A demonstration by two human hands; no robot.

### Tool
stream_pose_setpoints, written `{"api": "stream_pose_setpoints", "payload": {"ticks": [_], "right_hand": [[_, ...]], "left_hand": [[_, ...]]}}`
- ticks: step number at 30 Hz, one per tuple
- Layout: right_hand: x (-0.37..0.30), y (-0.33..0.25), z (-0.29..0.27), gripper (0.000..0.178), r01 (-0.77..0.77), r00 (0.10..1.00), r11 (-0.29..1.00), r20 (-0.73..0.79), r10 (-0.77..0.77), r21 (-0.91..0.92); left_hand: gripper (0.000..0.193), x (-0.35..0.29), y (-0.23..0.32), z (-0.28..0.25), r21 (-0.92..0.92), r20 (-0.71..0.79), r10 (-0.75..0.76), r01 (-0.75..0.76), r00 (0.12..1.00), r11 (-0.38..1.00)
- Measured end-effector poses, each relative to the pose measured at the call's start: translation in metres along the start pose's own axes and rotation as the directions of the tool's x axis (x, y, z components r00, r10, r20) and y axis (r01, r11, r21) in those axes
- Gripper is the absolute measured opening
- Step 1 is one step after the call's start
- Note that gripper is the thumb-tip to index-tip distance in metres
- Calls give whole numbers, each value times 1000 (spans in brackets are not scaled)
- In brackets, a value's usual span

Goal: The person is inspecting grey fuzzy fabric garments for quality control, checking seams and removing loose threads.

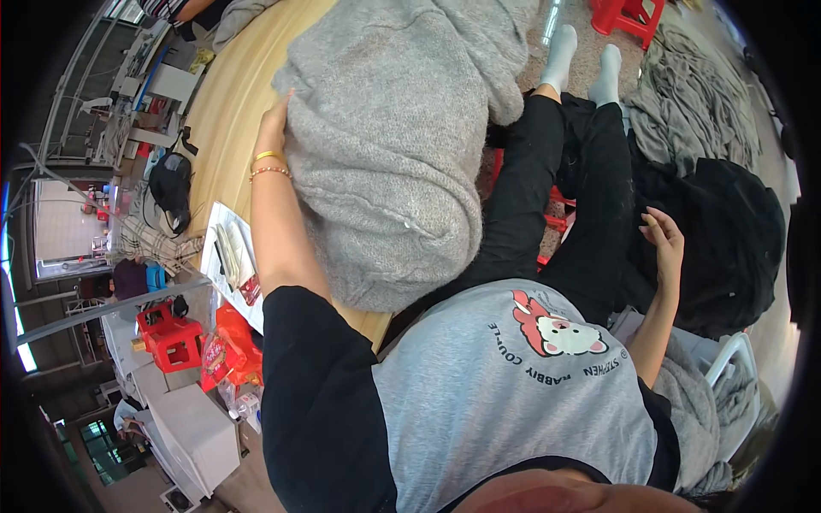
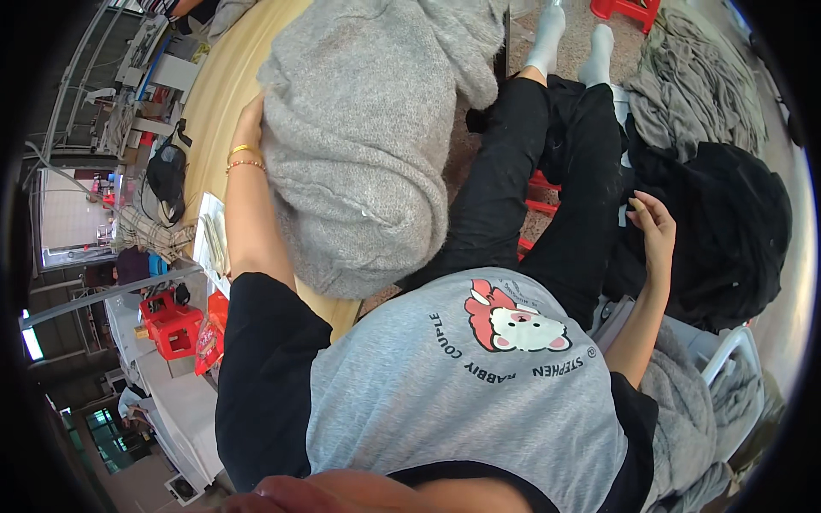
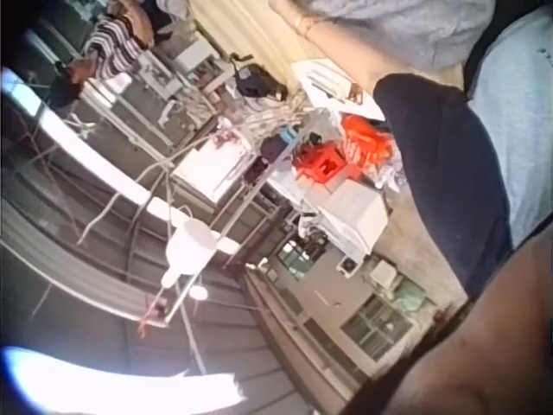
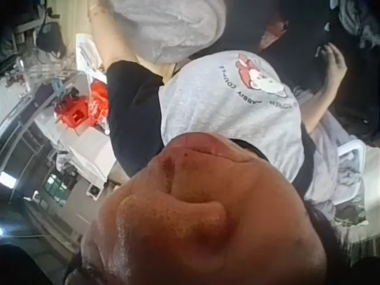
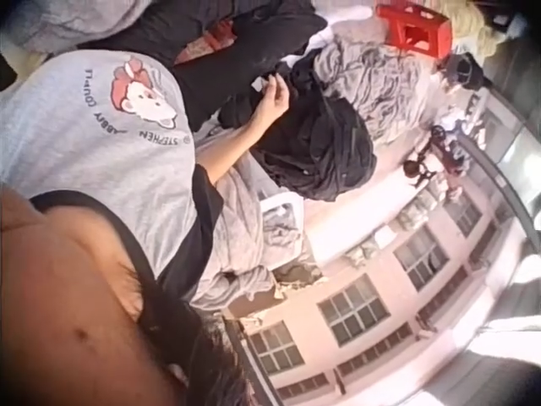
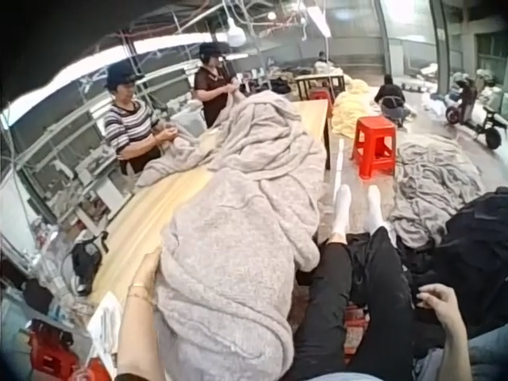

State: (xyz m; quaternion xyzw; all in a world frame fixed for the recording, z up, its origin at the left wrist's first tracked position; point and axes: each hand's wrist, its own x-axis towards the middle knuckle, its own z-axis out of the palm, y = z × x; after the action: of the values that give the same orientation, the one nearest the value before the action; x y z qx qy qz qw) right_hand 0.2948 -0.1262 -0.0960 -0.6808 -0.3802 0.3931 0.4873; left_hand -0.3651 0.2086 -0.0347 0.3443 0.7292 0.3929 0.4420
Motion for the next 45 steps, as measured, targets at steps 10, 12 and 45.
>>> {"api": "stream_pose_setpoints", "payload": {"ticks": [10,12,45], "right_hand": [[-16,-168,44,62,625,748,736,-69,-660,-260],[-37,-206,45,81,788,548,541,-67,-834,-295],[-44,-8,-69,4,-188,960,982,211,181,13]], "left_hand": [[20,-238,169,229,-263,244,969,-959,38,103],[20,-329,153,253,-356,370,896,-928,-247,-108],[21,-308,133,139,-6,933,357,-989,49,151]]}}
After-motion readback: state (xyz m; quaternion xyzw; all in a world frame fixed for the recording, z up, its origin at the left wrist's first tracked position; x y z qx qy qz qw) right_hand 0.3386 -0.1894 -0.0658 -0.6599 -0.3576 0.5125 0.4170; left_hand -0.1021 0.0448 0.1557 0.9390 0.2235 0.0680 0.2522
